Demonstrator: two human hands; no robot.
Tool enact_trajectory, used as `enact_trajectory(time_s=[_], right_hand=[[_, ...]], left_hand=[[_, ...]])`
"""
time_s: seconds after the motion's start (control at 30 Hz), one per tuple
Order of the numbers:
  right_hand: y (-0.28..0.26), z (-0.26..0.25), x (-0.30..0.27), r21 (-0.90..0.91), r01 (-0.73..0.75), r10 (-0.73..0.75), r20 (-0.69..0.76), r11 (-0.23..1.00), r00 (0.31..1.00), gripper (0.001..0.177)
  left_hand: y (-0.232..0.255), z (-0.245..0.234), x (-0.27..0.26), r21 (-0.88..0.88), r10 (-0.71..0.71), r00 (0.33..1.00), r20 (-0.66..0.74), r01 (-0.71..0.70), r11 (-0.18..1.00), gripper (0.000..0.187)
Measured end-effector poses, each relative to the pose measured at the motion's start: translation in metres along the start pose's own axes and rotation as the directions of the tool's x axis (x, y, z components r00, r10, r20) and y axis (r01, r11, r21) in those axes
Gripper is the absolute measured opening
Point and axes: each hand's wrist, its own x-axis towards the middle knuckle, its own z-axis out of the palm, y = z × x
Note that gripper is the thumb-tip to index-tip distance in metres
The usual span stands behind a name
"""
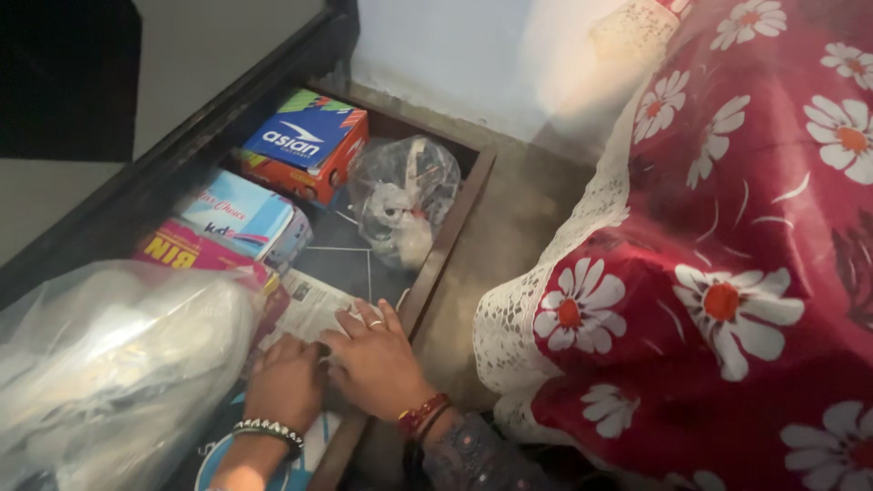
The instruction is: The person organizes items in a low wooden drawer, placing a plastic bag of white shoes and other plastic-wrapped items inside, then closes the drawer and smooths the bedsheet.
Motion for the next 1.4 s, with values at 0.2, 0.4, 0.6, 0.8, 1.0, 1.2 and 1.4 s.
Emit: enact_trajectory(time_s=[0.2,0.4,0.6,0.8,1.0,1.2,1.4], right_hand=[[-0.006,0.000,0.011,0.173,0.007,-0.036,0.167,0.985,0.985,0.078],[-0.022,0.005,0.011,0.100,0.096,-0.115,0.202,0.990,0.973,0.086],[-0.028,0.013,0.019,0.203,0.225,-0.242,0.064,0.953,0.968,0.085],[-0.013,0.015,0.059,0.192,0.075,-0.071,-0.029,0.979,0.997,0.087],[0.007,0.021,0.080,0.224,-0.046,0.035,0.054,0.974,0.998,0.097],[0.015,0.036,0.090,0.247,-0.154,0.106,0.195,0.957,0.975,0.101],[0.016,0.039,0.096,0.274,-0.201,0.145,0.208,0.941,0.967,0.104]], left_hand=[[0.004,-0.053,-0.028,0.106,0.185,0.930,-0.317,-0.159,0.982,0.035],[-0.012,-0.123,-0.030,0.267,0.243,0.912,-0.331,-0.157,0.951,0.060],[-0.015,-0.155,0.036,0.463,0.332,0.916,0.226,-0.401,0.790,0.048],[-0.005,-0.149,0.121,0.580,0.132,0.884,0.449,-0.400,0.710,0.071],[-0.034,-0.100,0.157,0.518,0.173,0.931,0.322,-0.326,0.791,0.071],[-0.045,-0.065,0.180,0.644,-0.101,0.955,0.280,-0.108,0.758,0.049],[-0.038,-0.080,0.220,0.521,-0.255,0.897,0.360,0.033,0.853,0.088]])
